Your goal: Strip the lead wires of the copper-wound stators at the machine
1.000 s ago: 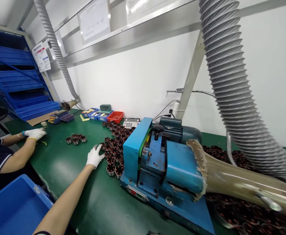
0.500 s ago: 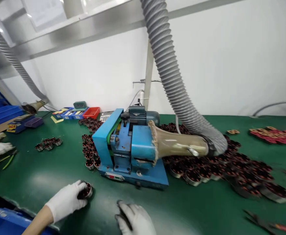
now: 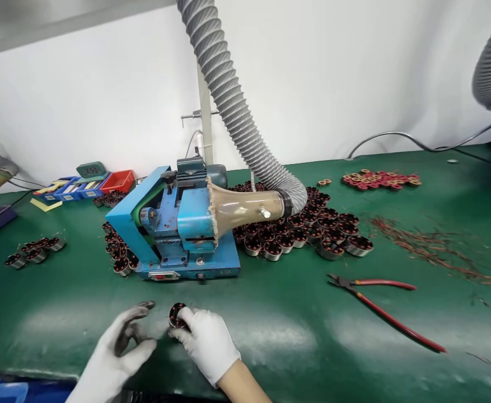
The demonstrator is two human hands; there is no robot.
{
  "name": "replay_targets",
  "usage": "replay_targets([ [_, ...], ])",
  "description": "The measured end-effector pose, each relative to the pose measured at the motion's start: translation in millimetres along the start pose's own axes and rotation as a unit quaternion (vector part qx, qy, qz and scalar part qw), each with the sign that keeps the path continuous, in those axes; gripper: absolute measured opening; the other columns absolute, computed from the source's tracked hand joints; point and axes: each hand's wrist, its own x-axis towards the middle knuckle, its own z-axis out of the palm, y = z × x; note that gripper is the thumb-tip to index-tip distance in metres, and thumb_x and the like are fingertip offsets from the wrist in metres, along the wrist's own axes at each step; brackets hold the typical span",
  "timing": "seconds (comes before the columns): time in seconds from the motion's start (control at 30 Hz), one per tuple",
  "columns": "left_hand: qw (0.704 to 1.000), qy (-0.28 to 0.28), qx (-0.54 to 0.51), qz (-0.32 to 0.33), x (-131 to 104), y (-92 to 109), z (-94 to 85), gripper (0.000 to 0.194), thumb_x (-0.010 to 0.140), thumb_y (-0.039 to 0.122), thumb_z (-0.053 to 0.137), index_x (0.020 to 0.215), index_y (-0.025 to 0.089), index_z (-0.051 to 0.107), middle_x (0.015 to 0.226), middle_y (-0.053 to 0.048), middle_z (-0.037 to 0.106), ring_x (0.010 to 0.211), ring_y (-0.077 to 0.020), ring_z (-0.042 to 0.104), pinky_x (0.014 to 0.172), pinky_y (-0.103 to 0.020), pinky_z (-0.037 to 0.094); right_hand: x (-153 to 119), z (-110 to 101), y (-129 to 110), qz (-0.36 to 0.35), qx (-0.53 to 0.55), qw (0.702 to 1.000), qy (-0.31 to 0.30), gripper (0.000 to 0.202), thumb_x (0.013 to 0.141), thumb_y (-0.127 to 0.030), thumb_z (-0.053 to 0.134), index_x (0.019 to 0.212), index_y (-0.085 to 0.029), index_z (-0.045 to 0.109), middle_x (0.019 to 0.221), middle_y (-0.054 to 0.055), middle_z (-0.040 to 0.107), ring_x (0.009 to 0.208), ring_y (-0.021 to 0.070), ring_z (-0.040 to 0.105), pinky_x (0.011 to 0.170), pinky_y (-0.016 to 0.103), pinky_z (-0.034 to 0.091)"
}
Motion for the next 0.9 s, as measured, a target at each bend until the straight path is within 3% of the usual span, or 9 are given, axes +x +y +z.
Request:
replay_targets([
  [0.1, 0.998, 0.007, -0.061, -0.025, 3.6, 1.9, -4.5, 0.071, 0.063, 0.017, 0.062, 0.126, 0.021, 0.03, 0.077, 0.002, 0.059, 0.077, -0.0142, 0.059, 0.082, -0.028, 0.046, -5.3, -16.6, -10.4, 0.024, 0.097, 0.995, 0.029, 0.006, 0.08, -0.027, 0.06, 0.085, -0.025, 0.061, 0.075, -0.001, 0.068, 0.068, 0.0141, 0.062, 0.06, 0.019, 0.041],
  [0.23, 0.969, -0.183, -0.163, -0.045, 12.8, 11.3, 13.9, 0.071, 0.053, 0.011, 0.064, 0.119, 0.021, 0.041, 0.1, -0.007, 0.063, 0.094, -0.0206, 0.061, 0.087, -0.032, 0.047, -13.3, -30.0, -22.5, 0.018, 0.305, 0.951, 0.056, 0.003, 0.072, -0.022, 0.063, 0.074, -0.023, 0.064, 0.068, -0.001, 0.066, 0.063, 0.0149, 0.059, 0.059, 0.022, 0.041],
  [0.37, 0.957, -0.12, -0.252, -0.084, 4.8, 30.9, 43.6, 0.053, 0.058, 0.017, 0.066, 0.107, 0.026, 0.05, 0.113, -0.007, 0.058, 0.098, -0.0215, 0.06, 0.08, -0.03, 0.051, -10.1, -43.1, -17.4, 0.135, 0.538, 0.821, 0.134, 0.031, 0.068, -0.044, 0.065, 0.086, -0.019, 0.067, 0.071, 0.004, 0.066, 0.064, 0.0169, 0.059, 0.061, 0.027, 0.046],
  [0.43, 0.956, -0.081, -0.267, -0.094, -1.5, 38.7, 56.9, 0.047, 0.065, 0.019, 0.061, 0.109, 0.029, 0.049, 0.116, -0.007, 0.054, 0.094, -0.0198, 0.061, 0.068, -0.027, 0.054, -6.6, -55.7, -12.9, 0.163, 0.605, 0.769, 0.13, 0.04, 0.06, -0.049, 0.071, 0.083, -0.017, 0.068, 0.074, 0.005, 0.066, 0.069, 0.0186, 0.06, 0.065, 0.029, 0.047],
  [0.53, 0.974, -0.05, -0.211, 0.057, -3.8, 43.7, 72.4, 0.038, 0.072, 0.02, 0.054, 0.109, 0.027, 0.048, 0.118, -0.01, 0.05, 0.093, -0.0202, 0.059, 0.062, -0.027, 0.054, -3.4, -72.9, -10.6, 0.145, 0.617, 0.764, 0.124, 0.029, 0.053, -0.041, 0.077, 0.068, -0.016, 0.071, 0.07, 0.004, 0.063, 0.068, 0.0181, 0.059, 0.064, 0.028, 0.047],
  [0.67, 0.957, 0.042, -0.043, 0.283, 5.4, 40.9, 83.0, 0.045, 0.068, 0.011, 0.055, 0.109, 0.022, 0.043, 0.11, -0.01, 0.047, 0.106, -0.0225, 0.052, 0.086, -0.036, 0.048, -0.5, -78.7, -12.7, 0.154, 0.623, 0.743, 0.19, 0.018, 0.052, -0.031, 0.079, 0.056, -0.016, 0.07, 0.06, 0.002, 0.06, 0.058, 0.0131, 0.053, 0.055, 0.023, 0.042],
  [0.8, 0.938, 0.046, -0.009, 0.345, 13.8, 40.6, 84.7, 0.04, 0.068, 0.011, 0.053, 0.106, 0.02, 0.041, 0.1, -0.008, 0.046, 0.099, -0.0188, 0.051, 0.083, -0.03, 0.048, 5.7, -88.0, -2.4, 0.185, 0.724, 0.629, 0.216, 0.021, 0.052, -0.03, 0.082, 0.059, -0.015, 0.069, 0.054, -0.001, 0.058, 0.049, 0.0077, 0.046, 0.047, 0.019, 0.039],
  [0.87, 0.926, 0.033, -0.003, 0.376, 16.8, 44.3, 84.6, 0.041, 0.068, 0.011, 0.054, 0.105, 0.02, 0.041, 0.094, -0.006, 0.046, 0.092, -0.0168, 0.052, 0.079, -0.026, 0.048, 7.9, -96.1, 8.2, 0.175, 0.754, 0.563, 0.29, 0.025, 0.049, -0.032, 0.083, 0.06, -0.017, 0.068, 0.055, -0.003, 0.058, 0.048, 0.0067, 0.046, 0.047, 0.018, 0.039],
  [0.9, 0.927, 0.032, -0.001, 0.375, 18.3, 46.8, 84.7, 0.042, 0.068, 0.011, 0.055, 0.106, 0.021, 0.041, 0.093, -0.005, 0.047, 0.092, -0.0166, 0.053, 0.079, -0.026, 0.047, 8.1, -98.8, 12.8, 0.172, 0.743, 0.554, 0.335, 0.025, 0.05, -0.033, 0.083, 0.062, -0.018, 0.067, 0.057, -0.003, 0.059, 0.05, 0.0072, 0.048, 0.049, 0.018, 0.041],
])
